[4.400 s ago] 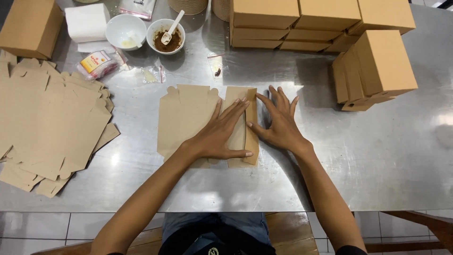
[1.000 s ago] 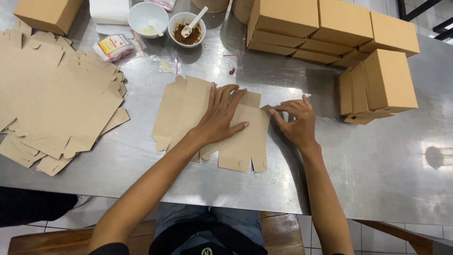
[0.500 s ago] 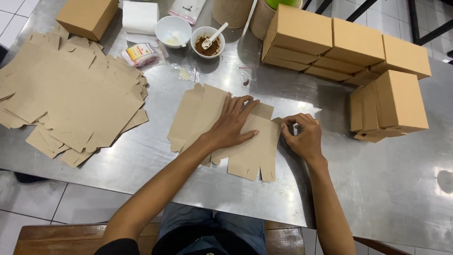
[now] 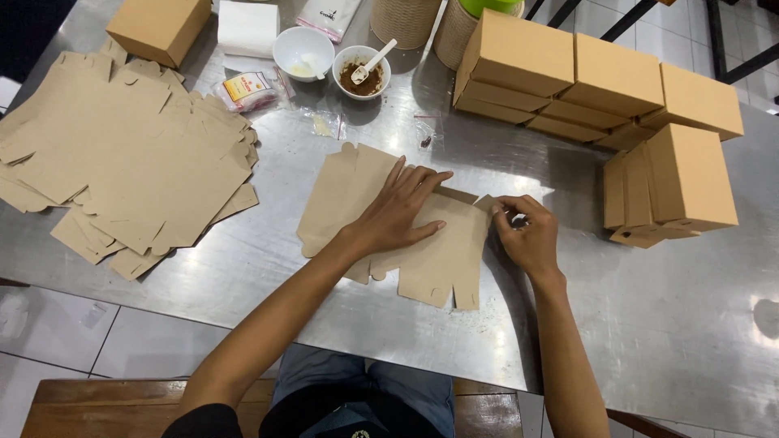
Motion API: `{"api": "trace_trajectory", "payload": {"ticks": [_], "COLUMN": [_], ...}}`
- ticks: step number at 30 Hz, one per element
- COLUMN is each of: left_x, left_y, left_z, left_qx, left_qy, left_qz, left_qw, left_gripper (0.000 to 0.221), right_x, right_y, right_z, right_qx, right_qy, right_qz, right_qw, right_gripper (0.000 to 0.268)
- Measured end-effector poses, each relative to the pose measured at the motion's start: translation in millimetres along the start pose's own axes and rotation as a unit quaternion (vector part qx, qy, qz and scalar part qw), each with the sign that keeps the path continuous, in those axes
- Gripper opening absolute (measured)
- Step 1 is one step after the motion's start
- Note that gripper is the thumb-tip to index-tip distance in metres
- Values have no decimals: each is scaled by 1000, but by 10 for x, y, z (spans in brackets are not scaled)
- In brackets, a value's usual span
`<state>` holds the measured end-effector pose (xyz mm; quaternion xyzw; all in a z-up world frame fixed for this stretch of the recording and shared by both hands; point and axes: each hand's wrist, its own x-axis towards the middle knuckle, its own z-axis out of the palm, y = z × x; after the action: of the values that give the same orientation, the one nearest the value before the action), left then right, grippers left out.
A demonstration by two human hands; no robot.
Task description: The person assembles a flat cardboard box by folding and interlocking its tabs, places a small plastic-wrapped item inside, closes the box, and stacks it with others. The person then folds another flat cardboard piece along its creases to prepare it for assembly.
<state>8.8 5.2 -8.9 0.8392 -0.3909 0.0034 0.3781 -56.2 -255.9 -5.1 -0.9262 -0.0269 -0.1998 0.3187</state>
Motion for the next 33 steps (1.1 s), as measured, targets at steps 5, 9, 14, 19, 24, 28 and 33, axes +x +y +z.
{"api": "trace_trajectory", "payload": {"ticks": [5, 9, 14, 19, 24, 28, 33], "left_x": [-95, -125, -153, -114, -107, -140, -207], "left_y": [8, -172, -22, -213, -243, -212, -91], "left_z": [-195, -254, -456, -400, -240, -246, -360], "left_qx": [-2, 12, -21, -71, 14, 29, 39], "left_qy": [0, 22, 118, 189, 25, -22, -63], "left_qz": [-13, -59, -96, -109, -75, -69, -72], "left_qw": [1000, 998, 988, 973, 997, 997, 995], "left_gripper": [76, 76, 93, 64, 39, 38, 45], "right_x": [8, 12, -3, 0, 3, -22, -54], "right_y": [42, 121, 121, 143, 108, 34, 84], "right_z": [-40, -46, -36, -20, 19, 92, 173], "right_qx": [15, 24, 21, 25, 65, 162, 232], "right_qy": [12, 15, 16, 23, 37, 42, 55], "right_qz": [23, 29, 40, 33, 33, 81, 121], "right_qw": [1000, 999, 999, 999, 997, 983, 964], "right_gripper": [18, 22, 23, 22, 20, 14, 14]}}
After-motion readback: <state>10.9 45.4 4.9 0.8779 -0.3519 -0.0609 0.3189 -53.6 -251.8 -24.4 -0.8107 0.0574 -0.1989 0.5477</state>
